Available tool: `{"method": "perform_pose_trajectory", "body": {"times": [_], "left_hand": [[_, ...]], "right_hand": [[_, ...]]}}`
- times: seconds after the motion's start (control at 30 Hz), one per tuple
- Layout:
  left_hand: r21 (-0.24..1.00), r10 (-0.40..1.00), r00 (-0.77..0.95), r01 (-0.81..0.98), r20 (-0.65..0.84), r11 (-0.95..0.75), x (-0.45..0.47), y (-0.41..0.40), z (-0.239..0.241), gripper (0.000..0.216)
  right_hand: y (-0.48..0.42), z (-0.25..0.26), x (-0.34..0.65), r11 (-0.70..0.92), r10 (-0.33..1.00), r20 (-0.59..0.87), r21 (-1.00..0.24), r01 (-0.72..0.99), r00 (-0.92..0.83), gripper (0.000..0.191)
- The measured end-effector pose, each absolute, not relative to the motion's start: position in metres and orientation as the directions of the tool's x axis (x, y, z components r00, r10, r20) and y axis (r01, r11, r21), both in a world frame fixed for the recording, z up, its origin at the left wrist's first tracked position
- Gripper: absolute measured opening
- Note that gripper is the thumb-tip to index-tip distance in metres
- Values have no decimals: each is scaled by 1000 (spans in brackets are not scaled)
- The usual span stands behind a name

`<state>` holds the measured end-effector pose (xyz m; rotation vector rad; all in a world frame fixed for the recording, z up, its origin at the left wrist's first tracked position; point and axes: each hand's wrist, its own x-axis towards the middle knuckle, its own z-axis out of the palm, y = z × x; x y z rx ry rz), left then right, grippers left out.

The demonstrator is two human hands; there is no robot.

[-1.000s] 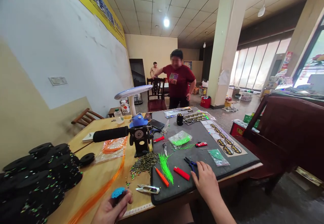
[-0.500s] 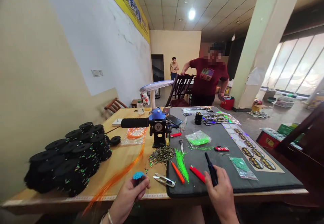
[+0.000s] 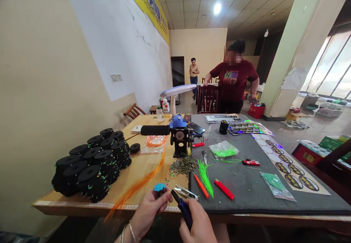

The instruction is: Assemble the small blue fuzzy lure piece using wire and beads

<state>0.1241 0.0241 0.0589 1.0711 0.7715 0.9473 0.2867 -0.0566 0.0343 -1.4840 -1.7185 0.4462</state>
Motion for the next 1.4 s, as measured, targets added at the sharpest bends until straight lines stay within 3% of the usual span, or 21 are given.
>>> {"method": "perform_pose_trajectory", "body": {"times": [0.4,0.73,0.93,1.23,1.4], "left_hand": [[956,916,398,-244,-53,161,122,25,54,43],[958,915,397,-222,-80,180,124,23,58,48],[960,915,391,-209,-95,188,124,23,59,49],[974,886,444,-109,-132,200,121,23,60,54],[987,894,442,-95,-76,131,123,19,52,45]], "right_hand": [[-58,39,286,186,968,249,-765,617,17,27],[-56,38,282,206,966,257,-781,590,3,24],[-57,36,281,163,973,226,-798,580,37,14],[-53,38,286,-13,990,16,-980,200,140,18],[-49,24,281,-284,951,-304,-931,-230,56,29]]}}
